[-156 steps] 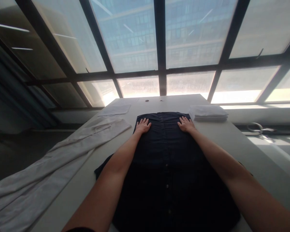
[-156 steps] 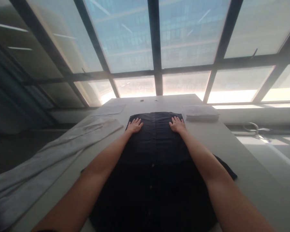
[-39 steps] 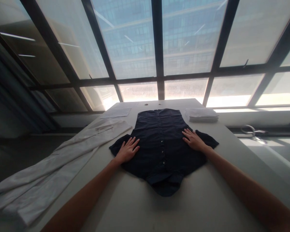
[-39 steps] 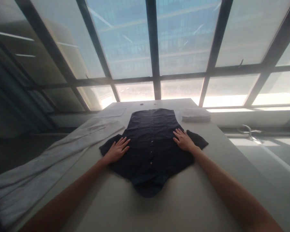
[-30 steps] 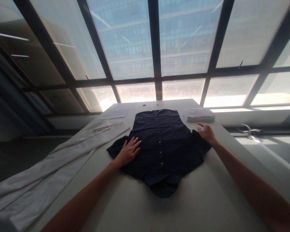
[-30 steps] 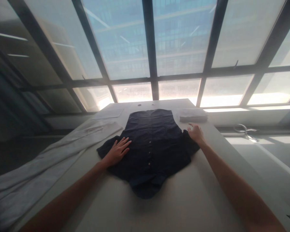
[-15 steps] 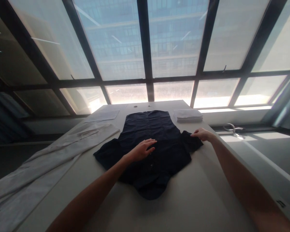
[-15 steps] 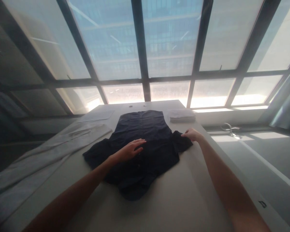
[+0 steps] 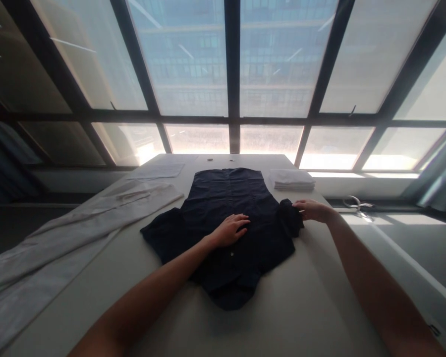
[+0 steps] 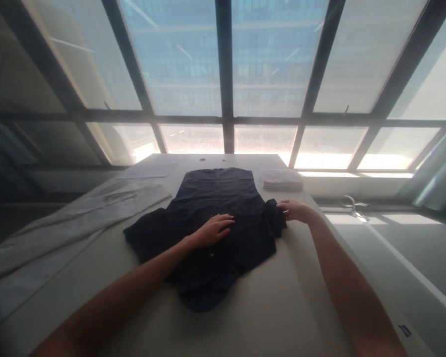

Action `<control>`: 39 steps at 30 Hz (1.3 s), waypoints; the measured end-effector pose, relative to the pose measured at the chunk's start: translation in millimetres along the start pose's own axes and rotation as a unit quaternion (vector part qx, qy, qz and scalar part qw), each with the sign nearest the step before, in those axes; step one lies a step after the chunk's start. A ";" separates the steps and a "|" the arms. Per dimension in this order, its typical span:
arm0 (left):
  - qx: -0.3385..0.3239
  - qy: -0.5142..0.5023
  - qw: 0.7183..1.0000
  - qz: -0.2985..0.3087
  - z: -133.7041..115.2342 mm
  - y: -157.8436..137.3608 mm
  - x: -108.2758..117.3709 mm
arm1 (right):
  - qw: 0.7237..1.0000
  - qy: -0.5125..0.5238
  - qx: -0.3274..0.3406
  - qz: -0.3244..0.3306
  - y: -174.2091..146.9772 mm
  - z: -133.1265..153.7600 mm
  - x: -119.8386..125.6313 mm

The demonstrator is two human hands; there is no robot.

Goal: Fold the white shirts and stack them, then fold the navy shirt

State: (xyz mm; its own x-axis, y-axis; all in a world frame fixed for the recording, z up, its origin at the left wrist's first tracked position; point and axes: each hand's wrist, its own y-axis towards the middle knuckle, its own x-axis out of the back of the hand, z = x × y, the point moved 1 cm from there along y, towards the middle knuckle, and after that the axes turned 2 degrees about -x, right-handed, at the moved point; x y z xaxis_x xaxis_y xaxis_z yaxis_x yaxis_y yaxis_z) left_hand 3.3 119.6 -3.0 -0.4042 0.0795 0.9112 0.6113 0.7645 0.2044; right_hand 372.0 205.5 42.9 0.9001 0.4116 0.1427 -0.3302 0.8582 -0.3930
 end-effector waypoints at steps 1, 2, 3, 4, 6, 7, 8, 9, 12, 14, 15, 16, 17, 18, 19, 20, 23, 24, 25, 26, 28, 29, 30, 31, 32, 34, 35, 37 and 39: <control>-0.001 0.002 1.000 -0.001 0.3 0.4 -0.4 | 1.000 0.013 0.011 0.004 -1.0 2.5 -4.3; -0.002 0.005 1.000 -0.001 0.4 0.8 -0.5 | 0.999 0.022 0.024 0.004 -2.0 5.0 -9.4; -0.003 0.008 1.000 -0.001 0.4 1.3 -0.6 | 0.999 0.031 0.039 0.004 -3.1 7.5 -15.5; -0.005 0.010 1.000 -0.001 0.3 1.5 -0.5 | 0.997 0.042 0.057 0.008 -4.3 9.9 -22.5; -0.006 0.014 1.000 -0.002 -0.5 1.6 -0.2 | 0.993 0.059 0.097 0.036 -6.6 14.0 -38.7; -0.006 0.015 1.000 -0.003 -1.0 1.4 0.1 | 0.989 0.060 0.118 0.059 -7.2 15.6 -47.1; -0.005 0.016 1.000 -0.003 -1.4 1.2 0.3 | 0.985 0.058 0.138 0.083 -7.0 16.5 -55.2; -0.004 0.016 1.000 -0.002 -1.8 1.0 0.5 | 0.981 0.055 0.158 0.098 -5.5 16.8 -62.2; -0.002 0.018 1.000 0.002 -1.9 0.7 0.1 | 0.976 0.049 0.207 0.033 7.5 12.0 -73.9; 0.000 0.020 1.000 0.003 -1.5 0.7 -0.4 | 0.969 0.014 0.224 -0.107 20.0 3.8 -74.9; 0.004 0.020 1.000 0.003 -1.3 0.6 -0.5 | 0.956 -0.026 0.232 -0.179 25.7 -1.2 -75.3; 0.008 0.020 1.000 0.001 -1.4 0.6 -0.4 | 0.937 -0.082 0.244 -0.235 30.3 -6.5 -76.7; 0.009 0.020 1.000 -0.002 -1.8 0.5 0.1 | 0.916 -0.147 0.260 -0.268 33.8 -11.6 -79.6; 0.005 0.021 1.000 -0.003 -2.5 0.3 0.9 | 0.894 -0.214 0.278 -0.277 36.0 -16.4 -84.4; -0.005 0.024 1.000 -0.001 -3.6 0.2 1.9 | 0.874 -0.280 0.292 -0.267 37.1 -20.8 -90.7; -0.019 0.028 0.999 0.003 -4.9 0.0 3.0 | 0.856 -0.342 0.300 -0.245 37.3 -24.7 -98.3; -0.056 0.039 0.998 0.016 -8.5 0.0 6.1 | 0.812 -0.481 0.288 -0.163 34.9 -31.8 -121.6; -0.061 0.041 0.997 0.017 -9.2 0.2 6.8 | 0.801 -0.509 0.281 -0.140 34.0 -32.8 -127.4; -0.063 0.043 0.997 0.019 -9.6 0.6 7.2 | 0.794 -0.528 0.276 -0.123 33.6 -33.3 -131.3; -0.063 0.046 0.997 0.022 -9.8 1.0 7.2 | 0.789 -0.539 0.273 -0.111 33.8 -33.5 -133.0; -0.053 0.052 0.997 0.036 -9.6 1.9 6.5 | 0.787 -0.549 0.261 -0.104 36.3 -33.9 -130.4; -0.044 0.054 0.997 0.044 -9.3 2.3 6.0 | 0.789 -0.551 0.251 -0.107 38.5 -34.2 -126.5; -0.035 0.053 0.997 0.049 -9.1 2.6 5.5 | 0.791 -0.552 0.237 -0.113 41.1 -34.8 -121.4; -0.027 0.051 0.997 0.051 -8.9 2.9 5.1 | 0.794 -0.553 0.221 -0.121 44.0 -35.6 -115.5; -0.021 0.048 0.997 0.051 -8.7 3.1 4.8 | 0.797 -0.554 0.204 -0.132 46.8 -36.5 -109.1; -0.017 0.041 0.998 0.049 -8.0 3.1 4.2 | 0.803 -0.549 0.169 -0.158 51.4 -38.7 -96.0; -0.015 0.039 0.998 0.048 -7.6 3.0 3.9 | 0.806 -0.546 0.154 -0.170 52.9 -40.0 -89.6; -0.015 0.038 0.998 0.050 -6.3 2.8 3.2 | 0.812 -0.536 0.127 -0.192 53.7 -42.6 -77.9; -0.017 0.039 0.998 0.052 -5.0 2.6 2.6 | 0.817 -0.522 0.111 -0.218 52.0 -44.3 -68.1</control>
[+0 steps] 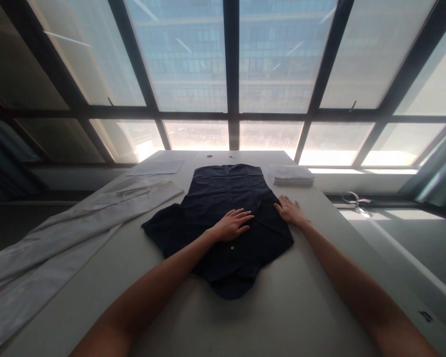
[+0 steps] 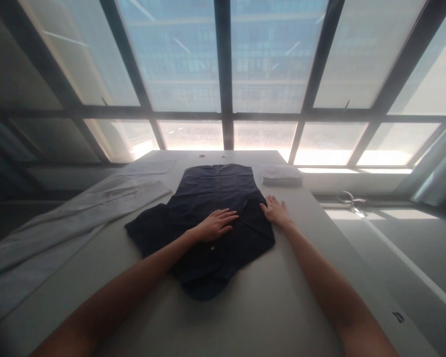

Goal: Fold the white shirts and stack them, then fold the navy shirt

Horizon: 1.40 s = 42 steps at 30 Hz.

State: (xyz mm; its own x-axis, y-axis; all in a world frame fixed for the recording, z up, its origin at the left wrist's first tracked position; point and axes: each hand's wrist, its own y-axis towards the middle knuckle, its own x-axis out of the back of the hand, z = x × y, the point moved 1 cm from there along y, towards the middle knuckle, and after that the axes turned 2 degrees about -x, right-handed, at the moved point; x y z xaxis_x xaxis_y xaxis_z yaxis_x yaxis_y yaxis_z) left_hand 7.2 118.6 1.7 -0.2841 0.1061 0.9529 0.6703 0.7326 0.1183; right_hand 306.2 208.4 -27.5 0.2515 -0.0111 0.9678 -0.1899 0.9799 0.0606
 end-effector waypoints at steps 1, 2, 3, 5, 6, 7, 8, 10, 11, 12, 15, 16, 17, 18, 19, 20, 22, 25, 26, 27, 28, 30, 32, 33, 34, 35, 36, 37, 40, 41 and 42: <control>-0.002 0.001 1.000 0.000 0.5 0.0 -0.2 | 1.000 0.008 -0.017 -0.015 -0.6 -3.5 2.1; -0.003 0.002 1.000 0.000 0.8 0.0 -0.4 | 0.999 0.019 -0.035 -0.035 -1.3 -5.6 4.6; -0.004 0.002 1.000 -0.001 1.0 0.1 -0.5 | 0.996 0.032 -0.051 -0.059 -2.3 -5.9 7.2; -0.004 0.001 1.000 -0.003 1.0 0.2 -0.5 | 0.991 0.058 -0.055 -0.110 -4.4 0.1 11.8; -0.004 0.001 1.000 -0.004 0.8 0.2 -0.5 | 0.989 0.067 -0.040 -0.129 -5.7 6.5 12.9; -0.005 0.002 1.000 -0.004 0.7 0.2 -0.5 | 0.987 0.073 -0.016 -0.140 -7.1 14.7 12.8; -0.005 0.003 1.000 -0.004 0.7 0.1 -0.7 | 0.987 0.074 0.013 -0.141 -8.7 24.1 11.3; -0.007 0.006 1.000 -0.005 0.9 0.1 -1.3 | 0.989 0.068 0.066 -0.112 -12.5 43.4 4.6; -0.008 0.007 1.000 -0.005 1.1 0.1 -1.8 | 0.991 0.060 0.085 -0.087 -14.5 51.8 0.0; -0.008 0.008 1.000 -0.006 1.3 0.1 -2.2 | 0.992 0.049 0.100 -0.059 -16.4 58.6 -4.7; -0.002 0.009 1.000 -0.003 1.8 0.6 -3.4 | 0.994 0.019 0.110 -0.001 -19.8 67.6 -14.8; 0.000 0.009 1.000 0.000 1.7 0.8 -3.6 | 0.994 0.013 0.104 0.006 -19.9 67.3 -15.9; 0.001 0.009 1.000 0.002 1.6 1.0 -3.7 | 0.996 0.010 0.094 0.009 -19.4 65.7 -16.0; 0.002 0.009 1.000 0.004 1.5 1.1 -3.6 | 0.997 0.008 0.080 0.009 -18.5 63.3 -15.3; 0.002 0.009 1.000 0.004 1.3 1.2 -3.5 | 0.998 0.008 0.066 0.008 -17.1 60.1 -13.9; 0.002 0.009 1.000 0.004 1.2 1.2 -3.2 | 0.999 0.008 0.049 0.005 -15.4 56.3 -12.2; 0.003 0.009 1.000 0.006 1.0 1.0 -2.6 | 1.000 0.009 0.014 -0.001 -11.6 46.7 -8.5; 0.007 0.008 1.000 0.011 0.3 0.6 -1.5 | 0.999 0.011 -0.046 -0.015 -6.8 27.2 -3.8; 0.008 0.007 1.000 0.014 0.0 0.4 -1.2 | 0.998 0.013 -0.063 -0.023 -5.8 20.3 -2.4; 0.010 0.007 1.000 0.016 -0.4 0.2 -0.8 | 0.996 0.016 -0.079 -0.035 -5.2 14.0 -1.0; 0.010 0.006 1.000 0.017 -0.9 0.2 -0.5 | 0.994 0.023 -0.093 -0.051 -4.9 8.9 0.5; 0.010 0.006 1.000 0.017 -1.5 0.1 -0.1 | 0.989 0.049 -0.106 -0.094 -5.2 4.1 3.8; 0.008 0.008 1.000 0.015 -1.8 0.2 -0.1 | 0.983 0.078 -0.084 -0.140 -6.8 8.6 6.9; 0.008 0.011 1.000 0.016 -1.8 0.3 -0.3 | 0.982 0.089 -0.057 -0.159 -8.1 14.4 7.8; 0.008 0.014 1.000 0.016 -1.6 0.4 -0.6 | 0.981 0.095 -0.022 -0.170 -9.9 21.9 7.9; 0.008 0.018 1.000 0.016 -1.4 0.4 -0.9 | 0.980 0.098 0.019 -0.170 -12.0 30.5 7.1; 0.008 0.022 1.000 0.015 -1.2 0.5 -1.4 | 0.981 0.095 0.058 -0.158 -14.4 39.5 5.4; 0.007 0.024 1.000 0.013 -1.0 0.5 -1.8 | 0.982 0.089 0.095 -0.135 -16.9 48.2 2.8; 0.003 0.028 1.000 0.008 -0.8 0.5 -3.0 | 0.985 0.047 0.163 -0.043 -24.1 66.6 -6.7; 0.002 0.027 1.000 0.008 -0.8 0.5 -3.3 | 0.985 0.033 0.169 -0.022 -25.8 69.4 -9.0; 0.002 0.026 1.000 0.007 -0.9 0.5 -3.4 | 0.985 0.020 0.169 -0.010 -26.9 70.7 -10.6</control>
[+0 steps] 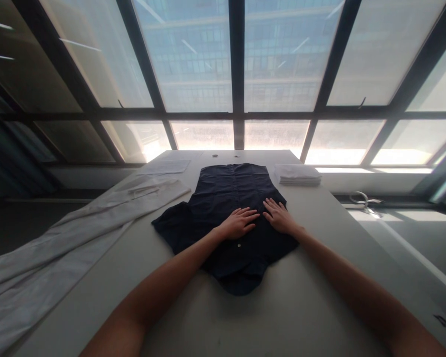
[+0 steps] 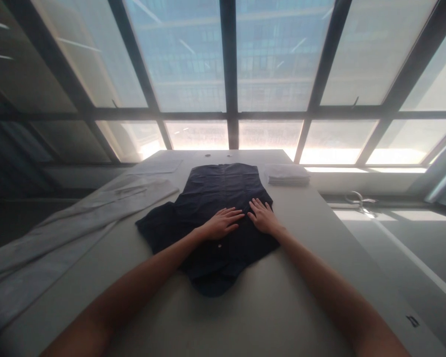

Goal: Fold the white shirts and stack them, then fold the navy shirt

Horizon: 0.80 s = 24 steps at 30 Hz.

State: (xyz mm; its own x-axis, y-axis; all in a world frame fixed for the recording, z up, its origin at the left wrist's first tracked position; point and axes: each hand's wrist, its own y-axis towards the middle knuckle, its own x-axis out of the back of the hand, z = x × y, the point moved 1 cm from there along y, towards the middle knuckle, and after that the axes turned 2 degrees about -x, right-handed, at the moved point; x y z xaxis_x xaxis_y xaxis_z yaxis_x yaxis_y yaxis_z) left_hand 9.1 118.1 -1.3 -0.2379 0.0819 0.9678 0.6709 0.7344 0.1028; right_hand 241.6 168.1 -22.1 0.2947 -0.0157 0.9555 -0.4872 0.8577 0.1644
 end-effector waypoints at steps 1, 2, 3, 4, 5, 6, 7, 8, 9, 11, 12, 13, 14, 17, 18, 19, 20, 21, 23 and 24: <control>0.000 -0.001 1.000 0.000 -0.1 0.0 0.0 | 1.000 -0.008 -0.003 0.007 -0.5 0.3 -0.8; 0.000 -0.003 1.000 -0.001 -0.2 0.1 0.0 | 1.000 -0.014 -0.007 0.009 -0.9 -0.1 -1.0; 0.001 -0.004 1.000 -0.002 -0.3 0.1 0.1 | 1.000 -0.017 -0.009 0.009 -1.2 -1.0 -0.7; 0.002 -0.005 1.000 -0.002 -0.3 0.2 0.1 | 1.000 -0.019 -0.009 0.009 -1.3 -1.8 -0.3; 0.004 -0.006 1.000 -0.001 -0.2 0.2 0.0 | 1.000 -0.020 -0.008 0.009 -1.3 -2.6 0.1; 0.006 -0.006 1.000 -0.001 -0.1 0.3 -0.2 | 1.000 -0.020 -0.007 0.009 -1.2 -3.1 0.3; 0.006 -0.006 1.000 0.000 0.2 0.2 -0.5 | 1.000 -0.020 -0.006 0.009 -1.2 -3.4 0.4; 0.006 -0.007 1.000 0.000 0.5 0.2 -1.0 | 1.000 -0.020 -0.005 0.009 -1.1 -3.5 0.3; 0.006 -0.007 1.000 -0.001 0.8 0.1 -1.6 | 1.000 -0.020 -0.004 0.009 -1.1 -3.5 0.0; 0.007 -0.006 1.000 -0.003 1.3 -0.3 -2.7 | 1.000 -0.019 -0.002 0.007 -1.3 -3.5 -0.9; 0.007 -0.007 1.000 -0.005 1.4 -0.6 -3.1 | 1.000 -0.018 0.000 0.005 -1.4 -3.6 -1.3; 0.008 -0.007 1.000 -0.006 1.3 -0.8 -3.3 | 1.000 -0.018 0.001 0.003 -1.5 -3.8 -1.8; 0.009 -0.008 1.000 -0.007 1.1 -1.1 -3.3 | 1.000 -0.018 0.002 0.002 -1.7 -4.1 -2.2; 0.010 -0.011 1.000 -0.006 -0.4 -2.2 -2.2 | 1.000 -0.021 0.003 -0.002 -2.0 -4.9 -3.2; 0.010 -0.012 1.000 -0.006 -1.0 -2.6 -1.6 | 1.000 -0.022 0.003 -0.003 -2.0 -5.0 -3.3; 0.011 -0.012 1.000 -0.006 -1.5 -3.0 -1.1 | 1.000 -0.023 0.003 -0.004 -2.0 -5.1 -3.5; 0.012 -0.013 1.000 -0.006 -1.8 -3.5 -0.7 | 1.000 -0.025 0.003 -0.005 -2.0 -5.0 -3.6; 0.013 -0.014 1.000 -0.006 -2.1 -4.0 -0.5 | 1.000 -0.027 0.003 -0.005 -2.1 -4.9 -3.8; 0.014 -0.015 1.000 -0.007 -2.5 -5.2 -0.6 | 0.999 -0.035 0.003 -0.005 -2.5 -4.7 -4.5; 0.015 -0.016 1.000 -0.008 -2.7 -5.9 -0.9 | 0.999 -0.039 0.003 -0.005 -2.8 -4.8 -5.1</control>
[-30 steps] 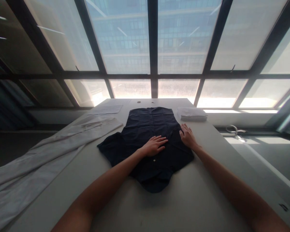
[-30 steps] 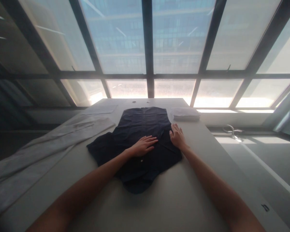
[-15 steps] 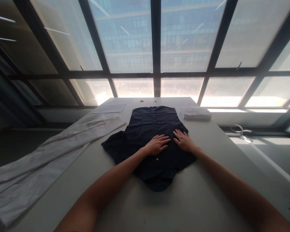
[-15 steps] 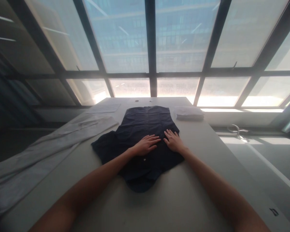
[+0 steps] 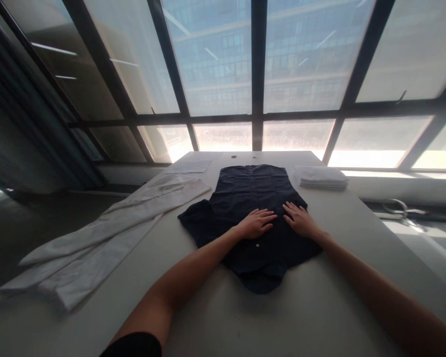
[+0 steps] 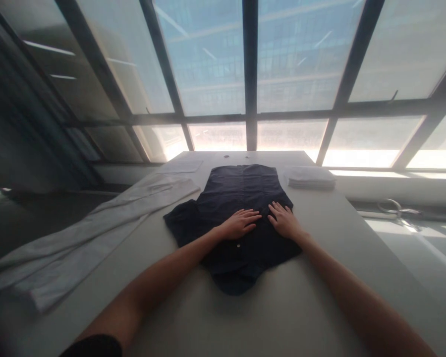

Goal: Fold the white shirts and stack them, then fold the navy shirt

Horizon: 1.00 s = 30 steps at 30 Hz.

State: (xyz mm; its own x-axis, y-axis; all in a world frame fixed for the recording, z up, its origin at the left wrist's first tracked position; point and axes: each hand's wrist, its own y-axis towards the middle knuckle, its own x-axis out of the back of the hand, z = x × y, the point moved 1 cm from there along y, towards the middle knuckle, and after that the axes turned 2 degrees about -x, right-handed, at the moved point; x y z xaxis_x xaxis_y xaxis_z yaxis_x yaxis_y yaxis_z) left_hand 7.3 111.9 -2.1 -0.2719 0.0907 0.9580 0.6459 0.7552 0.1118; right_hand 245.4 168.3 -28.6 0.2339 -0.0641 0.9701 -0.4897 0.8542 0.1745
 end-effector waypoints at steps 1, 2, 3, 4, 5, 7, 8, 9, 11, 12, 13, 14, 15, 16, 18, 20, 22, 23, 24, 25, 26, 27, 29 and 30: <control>0.001 -0.001 1.000 -0.001 -0.2 -0.6 -0.4 | 1.000 -0.004 0.000 0.000 -0.3 -0.4 -0.9; 0.002 -0.001 1.000 0.000 -0.5 -1.2 -0.8 | 1.000 -0.007 0.001 -0.001 -0.5 -1.1 -2.1; 0.002 -0.001 1.000 0.000 -0.8 -1.7 -1.2 | 1.000 -0.008 0.002 -0.003 -0.6 -2.2 -3.6; 0.002 -0.001 1.000 0.001 -1.1 -2.1 -1.6 | 1.000 -0.010 0.002 -0.006 -0.5 -3.7 -5.5; 0.002 0.000 1.000 0.003 -1.4 -2.4 -1.9 | 1.000 -0.010 0.003 -0.011 -0.1 -5.4 -7.7; 0.002 0.001 1.000 0.005 -2.0 -2.8 -2.5 | 1.000 -0.011 0.006 -0.021 1.1 -8.8 -12.5; 0.005 0.002 1.000 0.007 -2.3 -2.9 -2.7 | 1.000 -0.012 0.008 -0.024 1.7 -10.2 -14.8; 0.008 0.002 1.000 0.008 -2.5 -3.0 -2.9 | 1.000 -0.012 0.010 -0.027 2.2 -11.2 -16.8; 0.014 0.001 1.000 0.010 -2.9 -3.3 -3.1 | 0.999 -0.014 0.006 -0.031 2.2 -11.9 -19.1; 0.015 0.000 1.000 0.010 -3.0 -3.5 -3.2 | 0.999 -0.017 -0.002 -0.032 1.9 -11.8 -19.4; 0.015 -0.003 1.000 0.009 -3.0 -3.6 -3.2 | 0.999 -0.021 -0.014 -0.034 1.3 -11.6 -19.3; 0.015 -0.005 1.000 0.008 -2.8 -3.7 -3.2 | 0.999 -0.026 -0.030 -0.035 0.8 -11.6 -18.9; 0.014 -0.007 1.000 0.007 -2.5 -3.7 -3.2 | 0.998 -0.031 -0.048 -0.037 0.2 -11.7 -18.2; 0.014 -0.008 1.000 0.006 -2.1 -3.7 -3.2 | 0.996 -0.036 -0.067 -0.039 -0.2 -12.2 -17.6; 0.012 -0.007 1.000 0.005 -1.3 -3.5 -3.3 | 0.994 -0.039 -0.097 -0.041 -0.6 -13.8 -16.5; 0.012 -0.003 1.000 0.006 -0.9 -3.2 -3.4 | 0.992 -0.037 -0.113 -0.043 -0.6 -15.7 -15.9; 0.014 0.001 1.000 0.006 -0.9 -3.2 -3.3 | 0.992 -0.037 -0.113 -0.047 -0.9 -16.6 -15.4; 0.014 0.002 1.000 0.006 -1.1 -3.2 -3.1 | 0.992 -0.039 -0.108 -0.050 -1.3 -16.2 -15.2; 0.014 0.002 1.000 0.005 -1.3 -3.3 -2.8 | 0.993 -0.042 -0.098 -0.052 -2.1 -15.0 -14.9; 0.013 0.003 1.000 0.005 -1.6 -3.4 -2.5 | 0.994 -0.043 -0.084 -0.052 -3.3 -12.7 -14.8; 0.011 0.004 1.000 0.005 -1.9 -3.5 -2.2 | 0.996 -0.042 -0.063 -0.048 -4.9 -9.2 -14.8; 0.008 0.006 1.000 0.005 -2.3 -3.5 -1.9 | 0.998 -0.038 -0.038 -0.041 -7.0 -4.5 -15.0; 0.009 0.009 1.000 0.001 -2.7 -3.6 -1.6 | 0.999 -0.023 0.018 -0.025 -12.1 8.4 -15.7; 0.012 0.008 1.000 -0.003 -2.8 -3.5 -1.5 | 0.999 -0.014 0.043 -0.016 -15.0 16.3 -15.8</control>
State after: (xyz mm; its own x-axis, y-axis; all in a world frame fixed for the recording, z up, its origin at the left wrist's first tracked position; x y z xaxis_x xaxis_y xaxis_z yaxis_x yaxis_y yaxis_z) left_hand 7.4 107.3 -3.2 -0.2637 0.0761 0.9616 0.6272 0.7709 0.1109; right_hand 235.4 148.1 -43.8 0.2283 -0.1067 0.9677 -0.5526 0.8042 0.2190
